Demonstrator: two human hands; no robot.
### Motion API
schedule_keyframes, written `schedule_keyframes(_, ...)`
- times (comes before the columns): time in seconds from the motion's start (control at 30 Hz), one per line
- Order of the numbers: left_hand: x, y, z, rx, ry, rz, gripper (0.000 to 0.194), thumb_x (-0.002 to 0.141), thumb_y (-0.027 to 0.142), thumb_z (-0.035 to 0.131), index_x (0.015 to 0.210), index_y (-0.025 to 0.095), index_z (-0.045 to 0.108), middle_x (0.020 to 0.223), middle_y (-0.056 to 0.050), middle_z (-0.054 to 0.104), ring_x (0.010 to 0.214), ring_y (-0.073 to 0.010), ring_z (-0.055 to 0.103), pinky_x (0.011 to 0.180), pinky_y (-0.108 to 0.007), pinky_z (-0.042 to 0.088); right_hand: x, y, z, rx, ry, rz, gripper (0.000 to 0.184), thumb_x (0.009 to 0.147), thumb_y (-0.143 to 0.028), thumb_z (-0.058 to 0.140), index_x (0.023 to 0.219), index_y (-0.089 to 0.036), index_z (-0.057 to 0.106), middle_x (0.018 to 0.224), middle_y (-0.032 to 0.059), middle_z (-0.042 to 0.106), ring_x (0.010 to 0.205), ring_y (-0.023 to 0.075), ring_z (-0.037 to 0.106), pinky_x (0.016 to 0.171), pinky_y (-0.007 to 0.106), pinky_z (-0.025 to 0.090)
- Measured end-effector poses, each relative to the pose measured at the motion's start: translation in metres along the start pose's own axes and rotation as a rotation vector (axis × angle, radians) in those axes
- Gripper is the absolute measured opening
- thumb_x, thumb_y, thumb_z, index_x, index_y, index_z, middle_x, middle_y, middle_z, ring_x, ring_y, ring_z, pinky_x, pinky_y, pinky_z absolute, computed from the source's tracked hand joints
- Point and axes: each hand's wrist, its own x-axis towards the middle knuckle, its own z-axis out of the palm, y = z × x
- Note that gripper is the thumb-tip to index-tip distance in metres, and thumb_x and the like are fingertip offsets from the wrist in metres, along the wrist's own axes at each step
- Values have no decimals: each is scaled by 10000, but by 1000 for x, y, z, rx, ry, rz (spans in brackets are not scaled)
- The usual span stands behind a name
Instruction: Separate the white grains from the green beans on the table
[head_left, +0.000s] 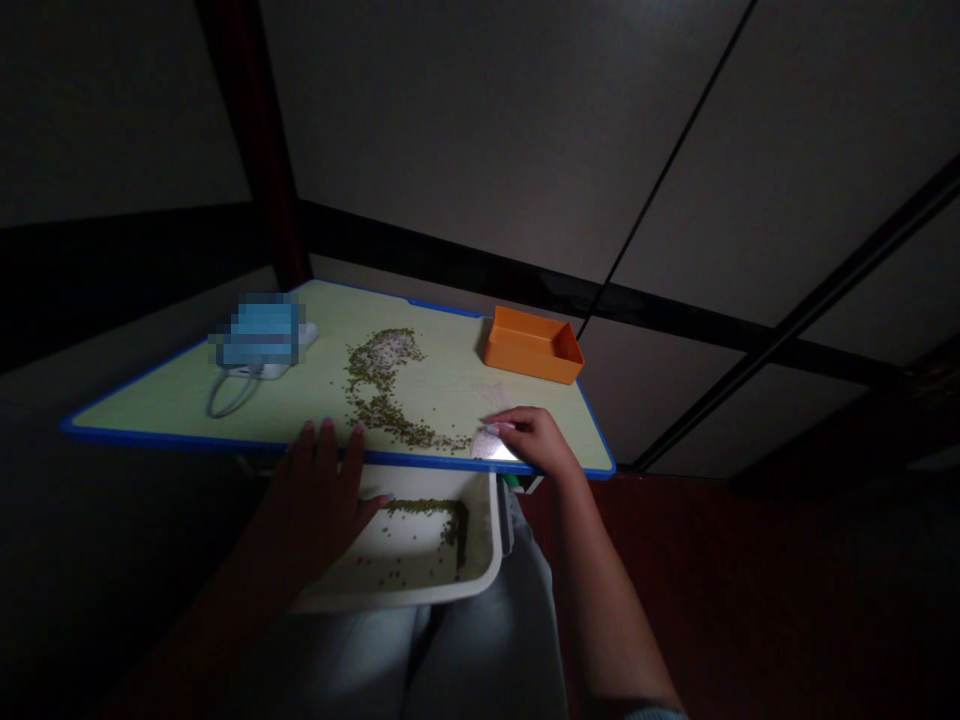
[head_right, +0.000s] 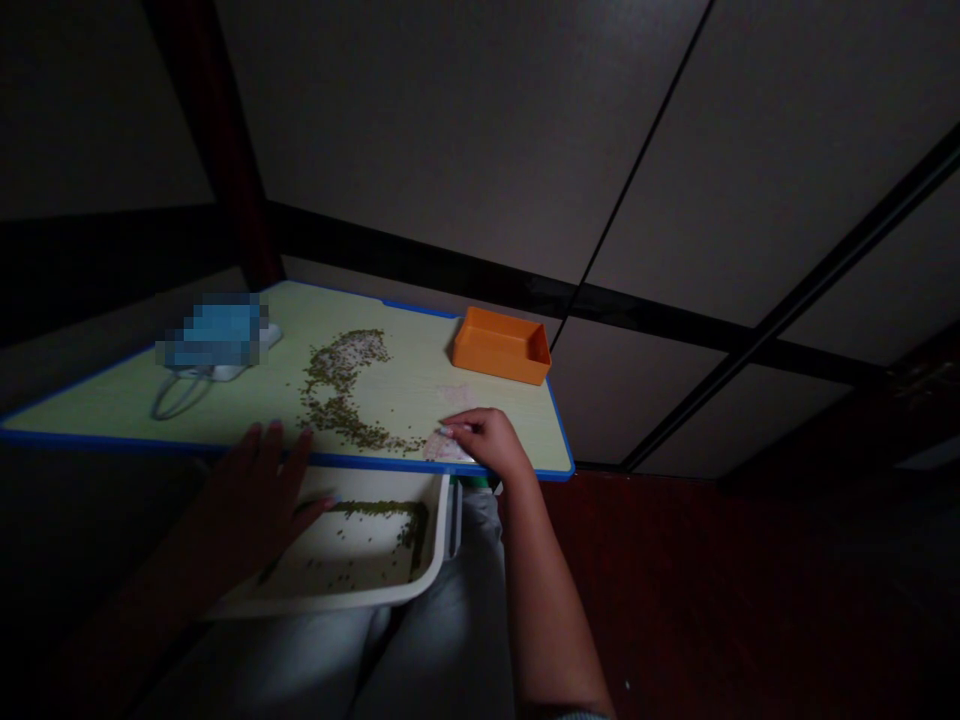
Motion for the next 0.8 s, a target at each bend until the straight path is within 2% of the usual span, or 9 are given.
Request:
schedule_keyframes(0.17,-1,-1,0,-16,16,5,800,852,473,534,1509,65,327,1570,-343,356,1510,-510,262,1144,-657,349,1,2,0,47,-7,7,263,773,-408,758,925,-207,833,921,79,816,798,214,734,741,333,562)
schedule_keyframes(0.47,0,-1,2,0,19,5,784,857,483,516,1484,39,359,1528,-362,395,1494,-530,278,1133,-658,355,-1,-2,-1,189,-27,65,277,737,-413,781,921,-213,833,967,85,814,867,225,741,833,375,563)
schedule_keyframes(0.8,1,0,1,-15,20,-14,783,835,473,560,1477,60,384,1530,-331,415,1498,-504,286,1147,-626,345,2,7,-1,132,63,103,266,767,-364,740,931,-174,828,858,75,794,725,180,659,681,289,500)
